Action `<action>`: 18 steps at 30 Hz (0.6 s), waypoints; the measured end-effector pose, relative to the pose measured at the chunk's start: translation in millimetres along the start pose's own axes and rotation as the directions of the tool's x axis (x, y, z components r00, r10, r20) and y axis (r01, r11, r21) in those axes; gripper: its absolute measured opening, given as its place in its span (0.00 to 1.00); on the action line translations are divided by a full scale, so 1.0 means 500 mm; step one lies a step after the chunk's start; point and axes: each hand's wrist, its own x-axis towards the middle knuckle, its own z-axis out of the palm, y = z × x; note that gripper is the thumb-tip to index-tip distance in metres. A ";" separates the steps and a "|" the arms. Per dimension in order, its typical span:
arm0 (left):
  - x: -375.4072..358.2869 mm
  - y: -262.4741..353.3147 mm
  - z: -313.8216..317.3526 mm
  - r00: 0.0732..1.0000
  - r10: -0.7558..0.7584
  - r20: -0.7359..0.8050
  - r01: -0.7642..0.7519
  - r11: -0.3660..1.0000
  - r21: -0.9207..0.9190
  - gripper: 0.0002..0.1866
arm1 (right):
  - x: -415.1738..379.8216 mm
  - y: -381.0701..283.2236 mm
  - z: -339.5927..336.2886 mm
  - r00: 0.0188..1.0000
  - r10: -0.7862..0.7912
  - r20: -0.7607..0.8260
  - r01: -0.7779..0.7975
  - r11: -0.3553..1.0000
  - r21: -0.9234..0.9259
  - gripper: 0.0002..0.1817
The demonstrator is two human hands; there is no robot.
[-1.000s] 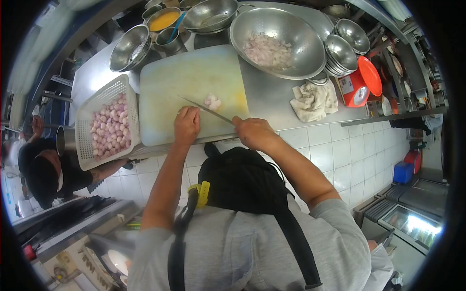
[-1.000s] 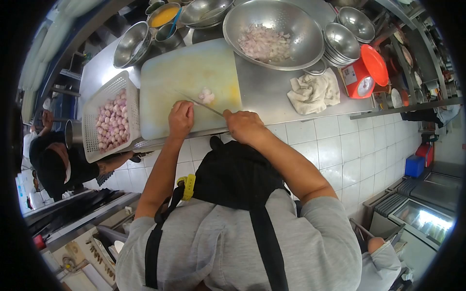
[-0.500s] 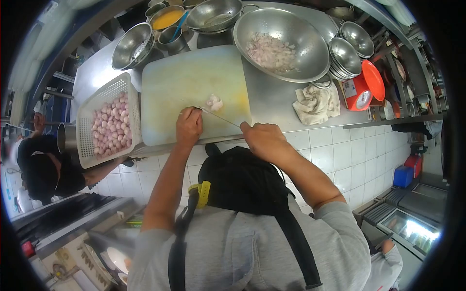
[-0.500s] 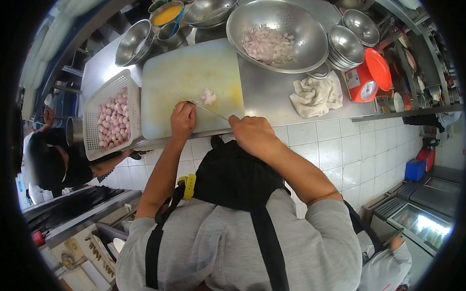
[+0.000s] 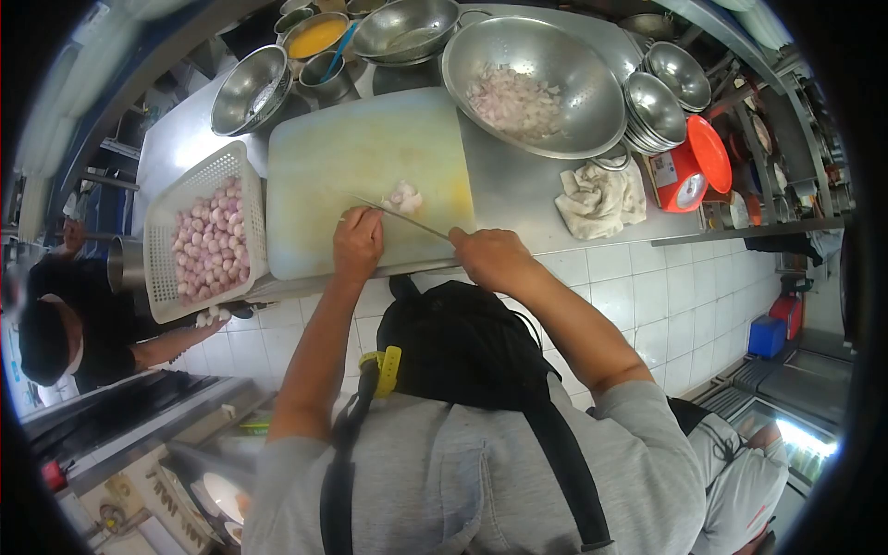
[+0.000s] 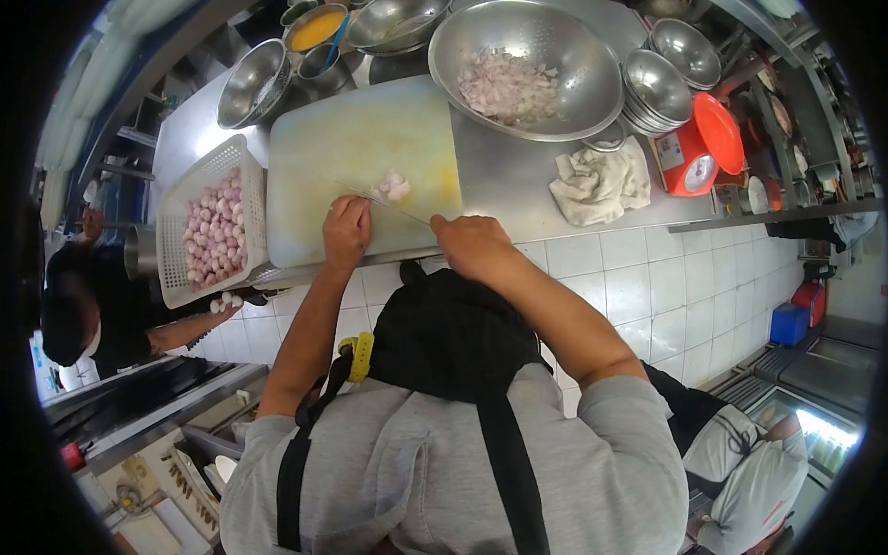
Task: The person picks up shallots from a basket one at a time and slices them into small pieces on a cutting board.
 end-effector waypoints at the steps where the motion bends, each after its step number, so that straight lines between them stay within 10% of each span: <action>1: 0.001 0.000 0.000 1.000 0.005 -0.001 -0.005 1.000 -0.003 0.06 | 0.015 0.006 0.012 1.000 -0.010 -0.011 0.010 1.000 0.014 0.12; 18: -0.001 0.008 -0.003 0.999 -0.012 -0.038 0.012 1.000 -0.003 0.06 | 0.009 0.011 0.011 1.000 -0.007 0.001 0.007 0.999 0.046 0.13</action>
